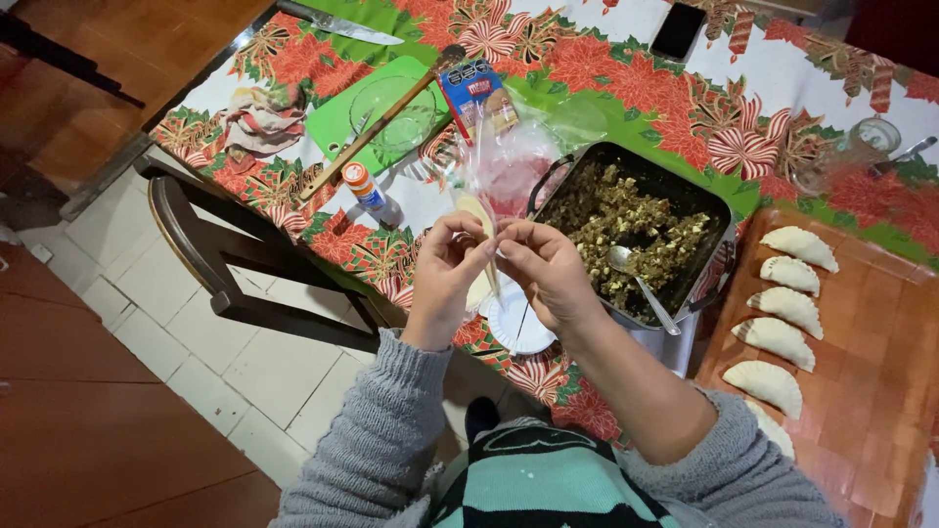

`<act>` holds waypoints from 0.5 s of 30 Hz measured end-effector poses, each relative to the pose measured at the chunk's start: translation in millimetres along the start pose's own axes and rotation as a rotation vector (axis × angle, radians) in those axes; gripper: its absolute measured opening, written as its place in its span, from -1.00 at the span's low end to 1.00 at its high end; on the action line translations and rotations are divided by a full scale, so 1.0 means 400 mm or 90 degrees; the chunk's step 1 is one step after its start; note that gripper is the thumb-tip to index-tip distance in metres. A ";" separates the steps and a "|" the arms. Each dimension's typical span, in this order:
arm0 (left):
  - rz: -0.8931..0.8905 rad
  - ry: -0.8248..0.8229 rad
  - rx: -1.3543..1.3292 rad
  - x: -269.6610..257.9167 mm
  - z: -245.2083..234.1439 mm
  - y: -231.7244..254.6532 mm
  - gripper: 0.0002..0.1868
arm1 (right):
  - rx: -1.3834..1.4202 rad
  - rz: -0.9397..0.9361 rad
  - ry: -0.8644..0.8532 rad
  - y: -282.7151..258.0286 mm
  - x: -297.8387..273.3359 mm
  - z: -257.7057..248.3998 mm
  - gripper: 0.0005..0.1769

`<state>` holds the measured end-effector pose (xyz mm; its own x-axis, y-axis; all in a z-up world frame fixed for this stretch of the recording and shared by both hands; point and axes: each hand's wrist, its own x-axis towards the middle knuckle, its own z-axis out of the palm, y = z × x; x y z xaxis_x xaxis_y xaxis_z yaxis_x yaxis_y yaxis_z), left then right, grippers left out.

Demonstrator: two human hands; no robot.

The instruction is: Preparing and sealing empanadas by hand and using a mold.

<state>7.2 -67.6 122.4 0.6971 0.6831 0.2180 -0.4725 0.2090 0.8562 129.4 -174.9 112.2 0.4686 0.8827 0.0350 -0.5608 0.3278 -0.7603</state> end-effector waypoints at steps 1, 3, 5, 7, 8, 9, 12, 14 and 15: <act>-0.001 -0.001 0.000 0.000 0.002 0.002 -0.79 | 0.000 0.000 0.001 0.002 0.000 -0.001 -0.74; -0.001 0.002 0.014 -0.002 0.005 0.006 -0.80 | -0.022 0.000 0.034 0.008 -0.001 -0.004 -0.74; -0.005 0.008 0.012 -0.003 0.015 0.015 -0.79 | -0.029 -0.003 0.046 0.019 0.003 -0.015 -0.77; -0.009 0.014 0.010 -0.004 0.020 0.017 -0.78 | -0.037 -0.005 0.057 0.023 0.004 -0.014 -0.80; -0.005 0.021 0.068 -0.004 0.020 0.014 -0.73 | -0.034 -0.008 0.053 0.022 0.003 -0.008 -0.80; 0.000 0.029 0.126 -0.002 0.020 0.012 -0.67 | -0.031 -0.012 0.048 0.021 0.004 -0.001 -0.80; 0.020 0.068 0.295 0.013 0.023 -0.002 -0.63 | -0.082 -0.036 0.039 0.029 0.005 -0.004 -0.79; 0.059 0.076 0.331 0.011 0.015 -0.023 -0.71 | -0.085 -0.041 0.023 0.027 0.000 -0.006 -0.79; 0.099 0.082 0.367 0.012 0.011 -0.032 -0.79 | -0.087 -0.048 0.006 0.025 -0.001 -0.006 -0.78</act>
<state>19.2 -70.1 114.6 0.5553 0.7622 0.3327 -0.1699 -0.2876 0.9426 125.2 -173.0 103.1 0.5125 0.8540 0.0898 -0.4260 0.3437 -0.8369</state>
